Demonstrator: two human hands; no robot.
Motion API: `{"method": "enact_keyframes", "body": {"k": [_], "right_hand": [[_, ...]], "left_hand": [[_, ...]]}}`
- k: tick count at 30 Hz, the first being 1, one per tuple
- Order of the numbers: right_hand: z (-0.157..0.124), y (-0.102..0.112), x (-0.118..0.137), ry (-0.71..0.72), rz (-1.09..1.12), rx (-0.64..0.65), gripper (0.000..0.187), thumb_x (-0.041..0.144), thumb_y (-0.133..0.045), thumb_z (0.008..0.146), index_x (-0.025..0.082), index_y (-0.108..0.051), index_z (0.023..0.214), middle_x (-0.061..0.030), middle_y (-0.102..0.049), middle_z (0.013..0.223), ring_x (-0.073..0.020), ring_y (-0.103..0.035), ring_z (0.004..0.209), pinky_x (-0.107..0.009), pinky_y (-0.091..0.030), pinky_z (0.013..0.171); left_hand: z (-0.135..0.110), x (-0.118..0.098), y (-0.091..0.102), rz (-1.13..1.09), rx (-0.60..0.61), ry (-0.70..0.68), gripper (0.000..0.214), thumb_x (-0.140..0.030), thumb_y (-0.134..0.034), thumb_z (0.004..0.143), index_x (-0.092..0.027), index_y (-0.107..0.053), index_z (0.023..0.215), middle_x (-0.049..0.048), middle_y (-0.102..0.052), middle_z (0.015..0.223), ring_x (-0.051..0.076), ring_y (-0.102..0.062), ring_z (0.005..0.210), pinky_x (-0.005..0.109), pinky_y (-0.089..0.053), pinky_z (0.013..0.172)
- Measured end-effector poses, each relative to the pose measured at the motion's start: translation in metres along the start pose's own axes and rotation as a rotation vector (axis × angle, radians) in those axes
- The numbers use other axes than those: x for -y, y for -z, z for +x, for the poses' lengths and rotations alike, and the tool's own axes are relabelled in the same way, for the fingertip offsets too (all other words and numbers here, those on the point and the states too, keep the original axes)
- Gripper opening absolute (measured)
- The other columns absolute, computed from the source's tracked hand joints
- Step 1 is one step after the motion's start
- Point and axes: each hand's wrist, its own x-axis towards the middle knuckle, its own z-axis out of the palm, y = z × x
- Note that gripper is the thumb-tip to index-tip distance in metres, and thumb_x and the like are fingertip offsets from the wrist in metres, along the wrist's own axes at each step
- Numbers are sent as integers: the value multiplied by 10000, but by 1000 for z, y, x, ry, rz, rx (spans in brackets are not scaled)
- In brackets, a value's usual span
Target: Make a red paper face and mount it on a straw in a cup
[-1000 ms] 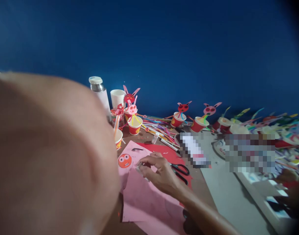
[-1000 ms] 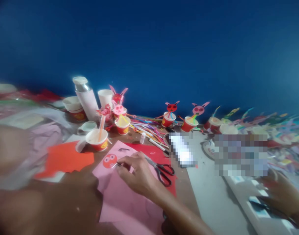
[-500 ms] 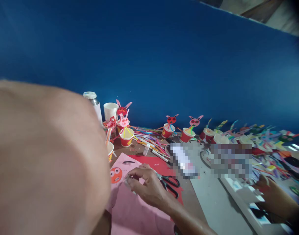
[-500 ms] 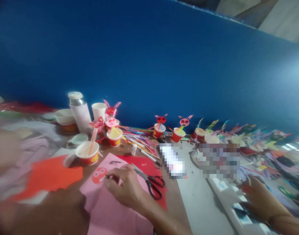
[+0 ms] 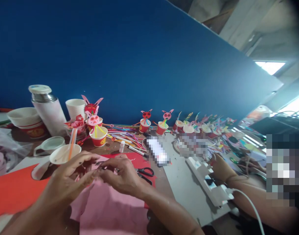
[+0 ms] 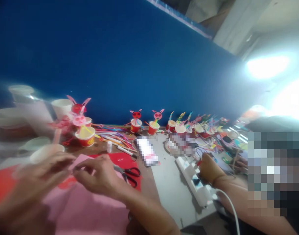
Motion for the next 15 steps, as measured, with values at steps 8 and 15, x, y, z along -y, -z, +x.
{"method": "enact_keyframes", "body": {"k": [8, 15], "right_hand": [[16, 4, 13, 105, -94, -105, 113, 215, -613, 882, 222, -721, 913, 32, -745, 849, -86, -613, 671, -273, -400, 884], [13, 6, 1, 39, -221, -52, 125, 213, -590, 870, 216, -713, 888, 37, -699, 700, -103, -589, 635, -293, -394, 817]], "left_hand": [[20, -10, -7, -37, -28, -107, 306, -369, -691, 778, -273, -629, 1062, 18, -630, 1021, 157, -617, 796, 197, -524, 569], [23, -3, -13, -71, -34, -117, 119, -280, -646, 825, -265, -671, 940, -2, -664, 921, 136, -644, 721, 193, -514, 572]]}}
